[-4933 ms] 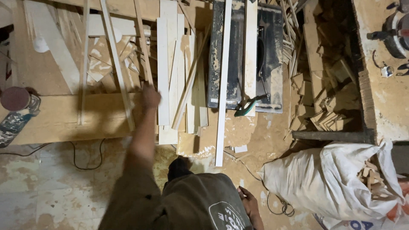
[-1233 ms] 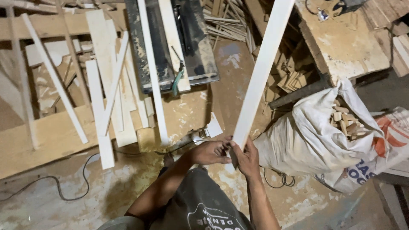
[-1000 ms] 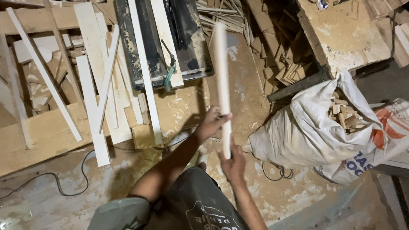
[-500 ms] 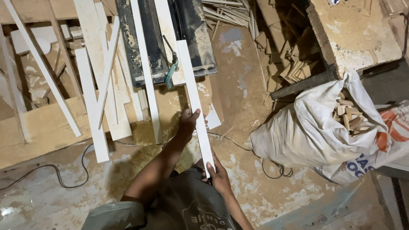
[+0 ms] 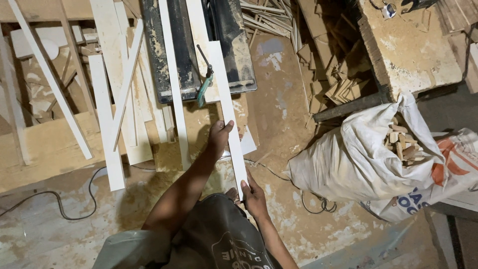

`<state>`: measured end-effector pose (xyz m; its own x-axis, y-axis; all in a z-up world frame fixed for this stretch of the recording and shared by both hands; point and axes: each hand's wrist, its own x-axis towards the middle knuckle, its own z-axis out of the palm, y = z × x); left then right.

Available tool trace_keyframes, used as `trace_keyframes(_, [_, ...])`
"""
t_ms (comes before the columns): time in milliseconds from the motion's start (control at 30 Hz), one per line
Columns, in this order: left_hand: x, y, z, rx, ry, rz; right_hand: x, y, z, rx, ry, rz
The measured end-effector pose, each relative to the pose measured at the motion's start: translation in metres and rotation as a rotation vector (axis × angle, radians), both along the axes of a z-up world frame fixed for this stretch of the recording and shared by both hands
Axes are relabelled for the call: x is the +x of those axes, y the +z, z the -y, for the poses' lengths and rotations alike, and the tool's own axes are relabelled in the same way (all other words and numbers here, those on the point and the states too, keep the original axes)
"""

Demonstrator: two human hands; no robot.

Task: The person is sorting and moving thin white wooden strips on a cluttered workbench in a workshop.

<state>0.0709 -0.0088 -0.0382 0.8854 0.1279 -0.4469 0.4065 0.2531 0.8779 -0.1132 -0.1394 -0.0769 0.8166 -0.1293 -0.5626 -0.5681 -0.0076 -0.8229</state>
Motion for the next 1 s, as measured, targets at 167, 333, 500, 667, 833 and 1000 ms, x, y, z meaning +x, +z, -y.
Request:
trace_keyframes(167, [0.013,-0.008,-0.004,-0.032,-0.008,-0.035,0.013,0.022,-0.011,0.022,-0.037,-0.027])
trace_keyframes(333, [0.022,0.006,-0.007,-0.017,-0.019,-0.083,0.025,-0.018,-0.004,0.021,-0.048,-0.028])
trace_keyframes(500, [0.031,0.001,-0.012,0.090,-0.108,-0.179,0.041,0.007,-0.017,0.034,-0.089,-0.005])
trace_keyframes(667, [0.038,-0.085,-0.020,0.116,-0.150,-0.204,0.059,0.045,-0.034,0.031,-0.097,-0.018])
trace_keyframes(833, [0.035,-0.075,-0.023,0.082,-0.170,-0.214,0.077,0.055,-0.040,0.022,-0.098,0.009])
trace_keyframes(1000, [0.048,-0.066,-0.024,0.090,-0.182,-0.198,0.094,0.053,-0.045,0.026,-0.090,0.004])
